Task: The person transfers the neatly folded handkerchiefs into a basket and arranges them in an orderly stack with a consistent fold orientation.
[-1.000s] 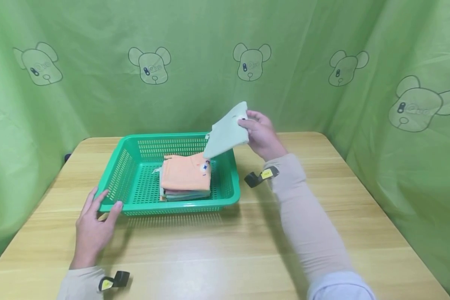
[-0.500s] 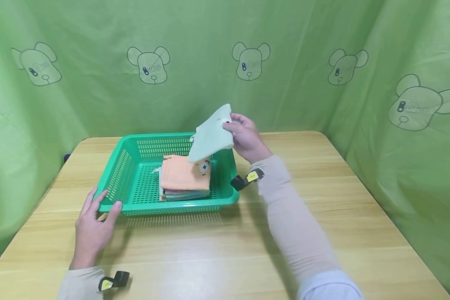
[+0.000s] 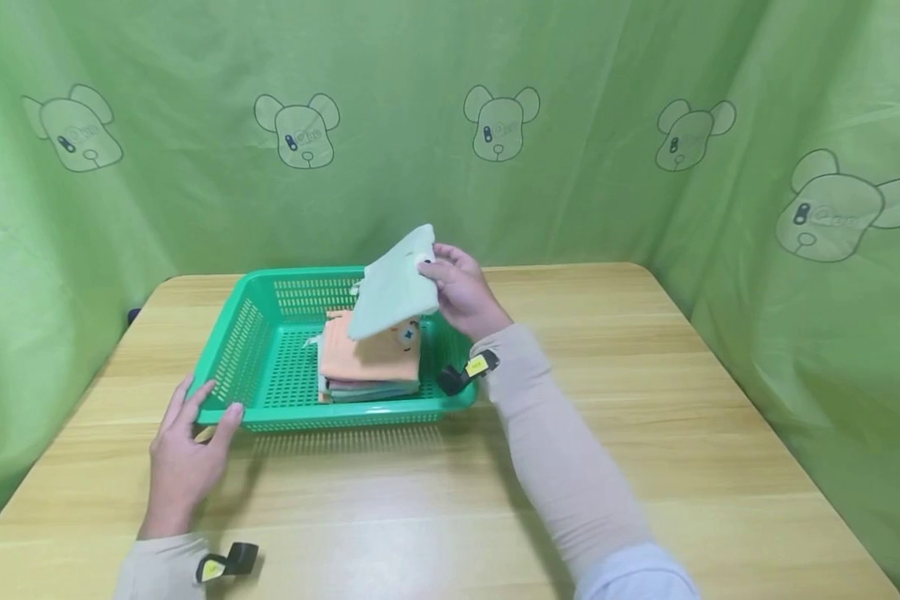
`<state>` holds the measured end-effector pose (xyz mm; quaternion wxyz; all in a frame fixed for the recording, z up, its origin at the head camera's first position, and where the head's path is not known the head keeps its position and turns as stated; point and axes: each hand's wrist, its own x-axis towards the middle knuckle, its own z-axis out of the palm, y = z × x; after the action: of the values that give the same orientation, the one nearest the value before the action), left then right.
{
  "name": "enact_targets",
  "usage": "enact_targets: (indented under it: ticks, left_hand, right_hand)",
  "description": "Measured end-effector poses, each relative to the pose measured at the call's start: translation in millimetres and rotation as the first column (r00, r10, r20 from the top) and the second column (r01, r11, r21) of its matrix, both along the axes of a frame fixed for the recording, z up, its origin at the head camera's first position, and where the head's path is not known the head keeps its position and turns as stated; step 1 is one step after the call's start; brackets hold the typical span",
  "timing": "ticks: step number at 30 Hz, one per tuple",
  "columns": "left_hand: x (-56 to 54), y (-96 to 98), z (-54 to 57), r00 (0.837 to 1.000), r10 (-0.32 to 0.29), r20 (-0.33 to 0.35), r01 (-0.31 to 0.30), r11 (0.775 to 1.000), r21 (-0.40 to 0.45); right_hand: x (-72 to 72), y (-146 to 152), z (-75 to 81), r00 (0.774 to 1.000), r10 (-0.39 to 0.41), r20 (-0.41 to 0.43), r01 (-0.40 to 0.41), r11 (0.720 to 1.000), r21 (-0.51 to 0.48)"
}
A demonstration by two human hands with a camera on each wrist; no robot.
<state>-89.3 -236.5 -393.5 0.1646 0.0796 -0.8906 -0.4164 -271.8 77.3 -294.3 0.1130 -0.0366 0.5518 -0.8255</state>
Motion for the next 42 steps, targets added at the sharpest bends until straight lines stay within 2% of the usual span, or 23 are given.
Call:
enact_targets:
  ticks: [7,14,17,20,23,26,32,40,42]
  left_hand:
    - [1.1,0.3,-0.7,1.000,0.000,-0.002,0.000,1.000,0.007]
    - [0.7,1.8,-0.5,1.000,-0.001,-0.008,0.001,1.000,0.011]
    - [-0.3,2.8,-0.8,1.000,-0.001,-0.004,0.001,1.000,0.009]
    - [-0.9,2.8,-0.5,1.000,-0.002,0.014,0.002,1.000,0.003]
    - [-0.1,1.7,0.0,1.000,-0.001,0.029,0.002,1.000,-0.004]
    - [0.6,0.4,0.9,0.999,0.002,0.040,-0.002,1.000,-0.010]
    - [-0.1,0.0,1.4,1.000,-0.002,0.028,0.002,1.000,-0.003]
    - [0.1,0.7,1.4,1.000,0.002,0.029,-0.002,1.000,-0.003]
    - [0.1,0.8,1.1,1.000,0.000,0.029,0.000,1.000,-0.005]
  right_hand:
    - [2.8,-15,-12.1,1.000,0.019,0.022,-0.018,0.999,-0.040]
    - [3.7,-25,-19.3,0.996,0.085,0.012,-0.084,0.993,-0.080]
    - [1.5,-23,-22.8,0.993,0.120,0.021,-0.120,0.993,-0.002]
    - [-1.9,-18,-28.6,0.986,0.133,0.096,-0.146,0.978,0.150]
    - [-4.3,-12,-34.4,0.976,0.121,0.179,-0.172,0.935,0.310]
    - [-4.6,-9,-37.1,0.973,0.116,0.201,-0.194,0.884,0.426]
    - [-2.0,-8,-36.6,0.982,0.136,0.133,-0.189,0.783,0.592]
    - [2.3,-3,-27.6,0.988,0.143,0.054,-0.137,0.661,0.738]
    - [3.2,0,-24.9,0.990,0.134,0.036,-0.114,0.640,0.760]
